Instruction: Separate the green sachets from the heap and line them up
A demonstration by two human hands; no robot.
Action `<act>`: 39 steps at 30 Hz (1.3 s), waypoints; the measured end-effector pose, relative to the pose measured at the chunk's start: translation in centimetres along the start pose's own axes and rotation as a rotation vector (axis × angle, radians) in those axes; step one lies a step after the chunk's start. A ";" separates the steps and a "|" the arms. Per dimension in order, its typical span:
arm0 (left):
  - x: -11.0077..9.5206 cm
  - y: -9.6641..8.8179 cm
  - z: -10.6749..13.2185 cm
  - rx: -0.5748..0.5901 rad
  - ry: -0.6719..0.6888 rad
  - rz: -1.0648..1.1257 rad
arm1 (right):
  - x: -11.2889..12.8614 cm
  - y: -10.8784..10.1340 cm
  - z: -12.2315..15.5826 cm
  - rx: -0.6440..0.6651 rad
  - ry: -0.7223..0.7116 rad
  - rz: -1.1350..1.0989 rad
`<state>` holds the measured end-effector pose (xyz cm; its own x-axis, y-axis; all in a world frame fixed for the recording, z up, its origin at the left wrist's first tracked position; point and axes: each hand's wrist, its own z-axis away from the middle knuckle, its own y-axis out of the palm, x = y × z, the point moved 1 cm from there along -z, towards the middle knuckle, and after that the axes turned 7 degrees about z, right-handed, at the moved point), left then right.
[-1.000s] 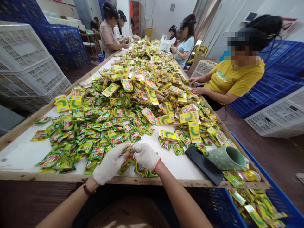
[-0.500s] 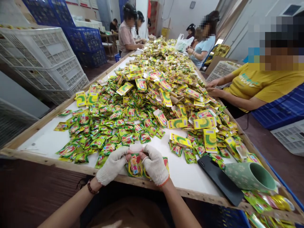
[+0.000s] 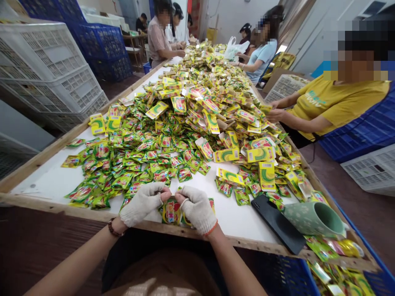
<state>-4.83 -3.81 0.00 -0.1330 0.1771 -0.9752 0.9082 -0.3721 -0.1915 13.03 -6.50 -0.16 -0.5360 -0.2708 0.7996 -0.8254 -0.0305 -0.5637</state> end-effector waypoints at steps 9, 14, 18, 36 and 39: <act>0.6 -0.4 0.6 0.017 0.049 -0.073 | -0.7 0.0 0.3 -0.033 -0.033 -0.021; 1.5 -0.1 2.2 0.028 0.335 -0.284 | -1.0 0.4 2.0 0.000 -0.283 0.135; 1.7 0.6 2.0 -0.023 0.410 -0.376 | -0.5 1.1 2.1 -0.059 -0.183 0.129; -0.3 8.2 -0.2 0.027 -0.059 -0.558 | -3.3 -3.7 5.2 -0.144 0.424 0.216; 0.5 8.9 0.0 -0.031 0.001 -0.373 | -4.1 -2.1 5.0 -0.214 0.366 -0.240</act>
<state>3.15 -7.05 -2.20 -0.4572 0.2959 -0.8387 0.8086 -0.2543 -0.5305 17.87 -10.10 -3.25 -0.3216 0.0771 0.9437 -0.9306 0.1582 -0.3301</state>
